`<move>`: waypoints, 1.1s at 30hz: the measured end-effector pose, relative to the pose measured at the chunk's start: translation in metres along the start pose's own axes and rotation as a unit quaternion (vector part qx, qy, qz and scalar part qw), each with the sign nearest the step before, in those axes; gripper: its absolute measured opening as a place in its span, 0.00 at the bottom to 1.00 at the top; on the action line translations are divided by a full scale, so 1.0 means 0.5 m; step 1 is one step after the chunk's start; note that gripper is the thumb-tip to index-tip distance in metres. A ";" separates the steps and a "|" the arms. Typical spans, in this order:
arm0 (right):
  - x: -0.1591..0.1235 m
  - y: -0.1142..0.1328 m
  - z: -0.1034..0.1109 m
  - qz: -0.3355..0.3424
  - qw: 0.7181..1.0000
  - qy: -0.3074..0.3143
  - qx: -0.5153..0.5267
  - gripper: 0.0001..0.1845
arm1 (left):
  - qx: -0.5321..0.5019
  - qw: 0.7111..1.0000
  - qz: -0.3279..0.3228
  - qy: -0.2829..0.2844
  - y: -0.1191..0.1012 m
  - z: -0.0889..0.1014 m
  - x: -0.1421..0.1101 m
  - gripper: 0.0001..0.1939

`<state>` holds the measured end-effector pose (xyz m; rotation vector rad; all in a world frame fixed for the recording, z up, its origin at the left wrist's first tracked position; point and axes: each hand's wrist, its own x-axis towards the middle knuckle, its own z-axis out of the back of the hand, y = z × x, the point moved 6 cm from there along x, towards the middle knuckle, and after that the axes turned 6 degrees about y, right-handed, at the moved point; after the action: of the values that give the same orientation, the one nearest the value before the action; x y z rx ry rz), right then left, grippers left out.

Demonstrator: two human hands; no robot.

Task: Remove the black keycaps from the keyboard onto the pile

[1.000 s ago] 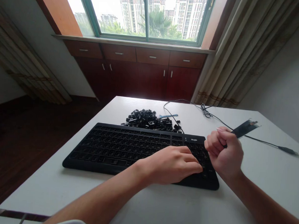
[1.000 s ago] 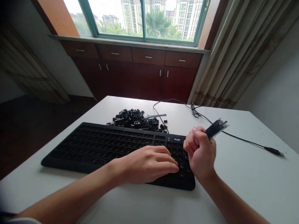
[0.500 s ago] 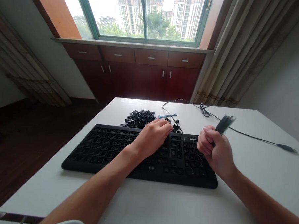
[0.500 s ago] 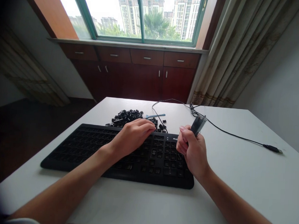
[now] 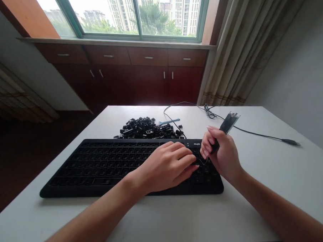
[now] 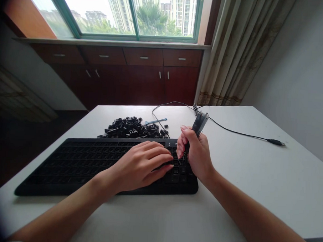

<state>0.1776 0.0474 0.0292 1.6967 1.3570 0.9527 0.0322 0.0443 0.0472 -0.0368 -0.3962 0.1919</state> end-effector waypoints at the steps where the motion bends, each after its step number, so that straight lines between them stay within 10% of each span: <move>1: 0.000 -0.001 0.001 -0.001 1.000 -0.002 0.001 0.22 | 0.002 1.000 -0.024 0.004 -0.012 -0.002 0.001 0.10; 24: 0.008 0.025 0.005 0.041 0.998 0.038 -0.009 0.12 | 0.002 0.996 -0.090 -0.024 -0.053 -0.008 0.003 0.12; 33: -0.008 -0.003 0.025 -0.012 0.999 -0.005 -0.029 0.27 | -0.012 0.996 -0.087 -0.027 -0.052 -0.016 0.003 0.08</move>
<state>0.1875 0.0426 0.0221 1.6353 1.3281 0.9608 0.0414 0.0194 0.0425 -0.0201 -0.4538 0.0165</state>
